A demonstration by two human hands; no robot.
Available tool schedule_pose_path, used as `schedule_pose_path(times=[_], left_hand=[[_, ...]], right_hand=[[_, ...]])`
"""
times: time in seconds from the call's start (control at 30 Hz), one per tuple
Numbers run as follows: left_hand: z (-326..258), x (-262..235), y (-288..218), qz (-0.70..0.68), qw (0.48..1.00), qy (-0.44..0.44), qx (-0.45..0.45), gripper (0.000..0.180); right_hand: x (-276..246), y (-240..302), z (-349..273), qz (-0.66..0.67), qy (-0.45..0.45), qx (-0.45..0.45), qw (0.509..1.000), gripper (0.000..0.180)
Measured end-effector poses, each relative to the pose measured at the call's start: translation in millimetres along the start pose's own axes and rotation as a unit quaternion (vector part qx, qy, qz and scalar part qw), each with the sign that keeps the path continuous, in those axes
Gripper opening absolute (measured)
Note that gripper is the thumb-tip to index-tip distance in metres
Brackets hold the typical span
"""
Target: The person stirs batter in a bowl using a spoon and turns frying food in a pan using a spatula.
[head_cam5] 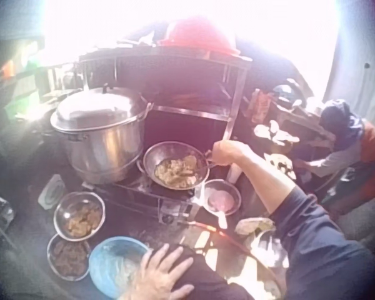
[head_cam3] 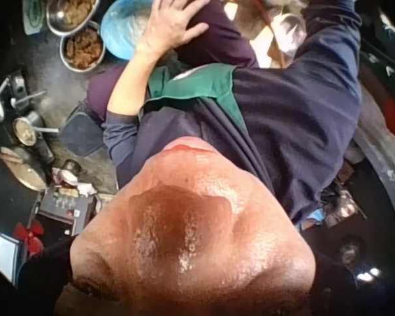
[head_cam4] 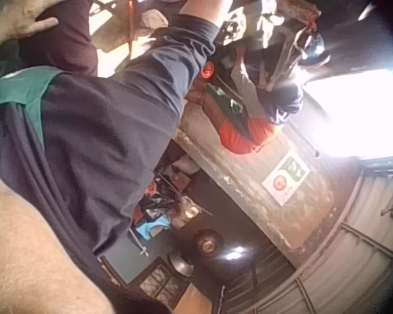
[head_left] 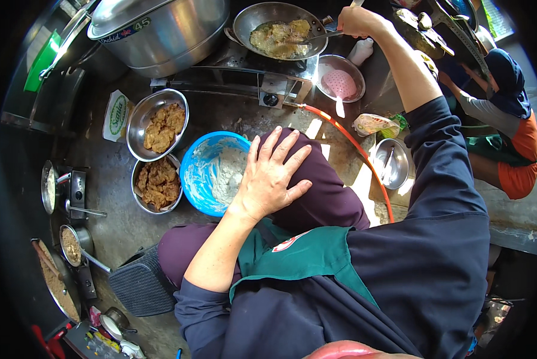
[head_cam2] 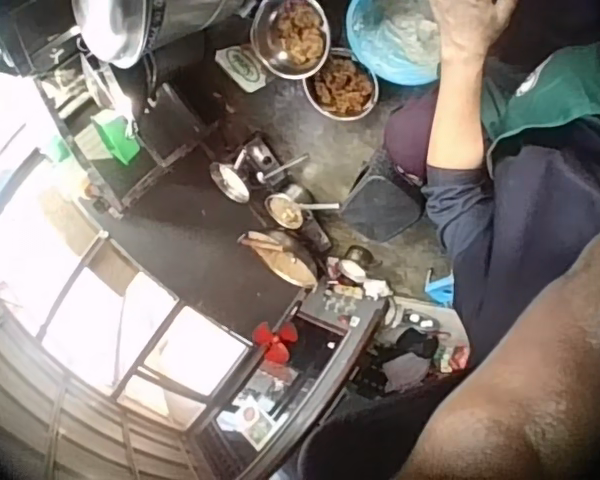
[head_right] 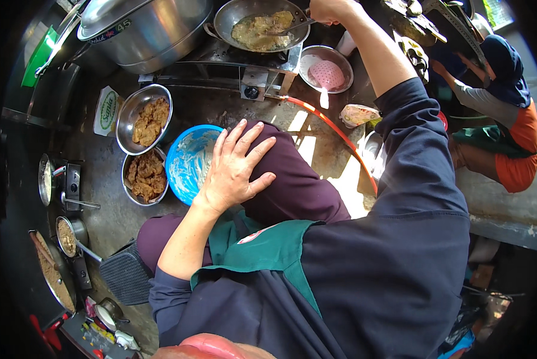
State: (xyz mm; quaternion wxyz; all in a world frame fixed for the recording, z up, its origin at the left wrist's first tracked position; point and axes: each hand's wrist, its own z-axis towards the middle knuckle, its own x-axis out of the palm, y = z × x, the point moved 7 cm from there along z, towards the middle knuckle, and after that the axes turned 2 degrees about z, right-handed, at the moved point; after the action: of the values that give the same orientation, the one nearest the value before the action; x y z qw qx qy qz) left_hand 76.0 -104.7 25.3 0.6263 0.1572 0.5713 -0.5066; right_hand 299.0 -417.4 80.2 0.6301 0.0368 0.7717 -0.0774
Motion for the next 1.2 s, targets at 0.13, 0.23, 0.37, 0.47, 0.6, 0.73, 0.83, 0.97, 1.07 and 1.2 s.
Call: schedule_pose_path(times=[0.13,0.23,0.37,0.47,0.6,0.73,0.83,0.97,1.07,1.2], left_hand=[[-5,-2,5,0.006,1.000,0.003,-0.010,0.058],[-2,-1,1,0.000,1.000,-0.002,0.002,0.058],[0,-1,-1,-0.004,1.000,-0.008,0.012,0.058],[-3,-3,2,0.000,1.000,0.001,0.003,0.059],[-4,-4,2,0.005,1.000,0.013,-0.001,0.060],[-5,-4,3,0.012,1.000,0.019,-0.009,0.059],[-1,-4,-1,0.013,1.000,0.015,0.003,0.059],[-5,-2,2,0.014,1.000,0.016,0.000,0.059],[-4,-3,2,0.013,1.000,0.017,0.001,0.058],[-3,-2,0,0.014,1.000,0.020,0.001,0.058]], right_hand=[[-47,61,-33,-0.142,-0.049,-0.012,0.989,0.022],[-61,80,-38,-0.217,0.001,-0.031,0.976,0.018],[-54,84,-19,-0.193,0.061,-0.008,0.979,0.018],[-47,92,-19,-0.127,0.134,-0.027,0.982,0.020],[-19,71,-8,-0.026,0.149,-0.004,0.989,0.024],[39,59,5,-0.031,0.113,-0.040,0.992,0.022],[63,48,-14,-0.016,-0.054,-0.126,0.990,0.026],[88,44,-34,0.107,-0.155,-0.145,0.971,0.027],[93,37,-49,0.124,-0.162,-0.107,0.973,0.027],[98,30,-65,0.084,-0.181,-0.058,0.978,0.025]])
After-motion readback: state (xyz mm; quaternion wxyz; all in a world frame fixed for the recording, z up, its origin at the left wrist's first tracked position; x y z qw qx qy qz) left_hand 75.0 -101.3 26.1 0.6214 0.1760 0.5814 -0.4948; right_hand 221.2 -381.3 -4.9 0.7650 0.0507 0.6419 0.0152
